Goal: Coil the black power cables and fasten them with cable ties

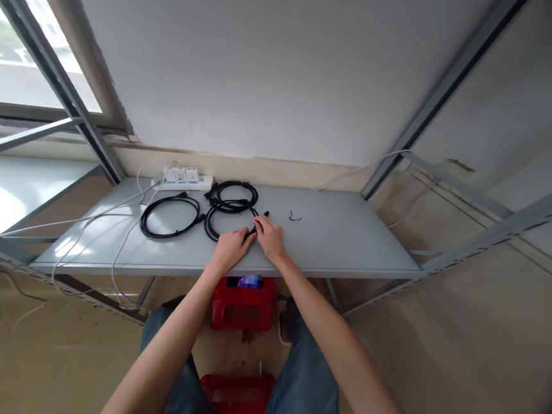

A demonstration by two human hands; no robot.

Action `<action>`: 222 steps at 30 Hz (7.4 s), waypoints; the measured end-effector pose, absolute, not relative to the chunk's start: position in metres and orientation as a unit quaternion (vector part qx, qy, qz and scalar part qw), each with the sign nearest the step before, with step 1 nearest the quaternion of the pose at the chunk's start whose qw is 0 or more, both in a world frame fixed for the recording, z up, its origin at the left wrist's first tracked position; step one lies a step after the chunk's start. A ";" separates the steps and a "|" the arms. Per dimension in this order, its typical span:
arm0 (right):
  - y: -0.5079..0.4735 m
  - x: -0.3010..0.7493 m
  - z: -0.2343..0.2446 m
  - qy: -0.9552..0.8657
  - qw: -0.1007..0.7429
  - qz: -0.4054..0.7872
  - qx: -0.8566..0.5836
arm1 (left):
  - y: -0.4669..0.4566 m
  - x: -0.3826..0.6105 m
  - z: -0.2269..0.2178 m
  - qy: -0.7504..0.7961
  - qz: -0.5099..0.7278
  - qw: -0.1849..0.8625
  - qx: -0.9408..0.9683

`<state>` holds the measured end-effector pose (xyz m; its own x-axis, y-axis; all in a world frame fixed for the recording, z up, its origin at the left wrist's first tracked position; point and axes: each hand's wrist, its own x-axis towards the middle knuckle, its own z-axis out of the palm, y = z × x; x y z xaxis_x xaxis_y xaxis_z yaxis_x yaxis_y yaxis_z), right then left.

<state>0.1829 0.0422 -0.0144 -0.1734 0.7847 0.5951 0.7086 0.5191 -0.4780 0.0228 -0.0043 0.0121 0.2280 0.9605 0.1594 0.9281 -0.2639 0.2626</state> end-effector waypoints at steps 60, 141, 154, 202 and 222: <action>0.042 0.182 -0.013 -0.774 0.370 0.046 -0.511 | -0.007 0.026 0.016 0.611 0.108 0.034 0.783; 0.031 0.187 -0.015 -0.829 0.334 0.071 -0.442 | 0.004 0.021 0.004 0.636 0.162 0.043 0.753; 0.021 0.189 -0.010 -0.850 0.274 0.000 -0.449 | 0.002 0.019 0.005 0.636 0.184 0.060 0.747; 0.020 0.185 -0.008 -0.817 0.382 0.082 -0.424 | -0.002 0.021 0.011 0.637 0.137 0.056 0.757; 0.014 0.185 -0.011 -0.823 0.357 0.075 -0.435 | -0.002 0.023 0.010 0.636 0.137 0.044 0.758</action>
<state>0.1852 0.0144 -0.0108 -0.3652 0.7699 0.5233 0.6633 0.6096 -0.4341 0.0233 -0.0018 0.0104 0.1529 0.9766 0.1512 0.9523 -0.1865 0.2414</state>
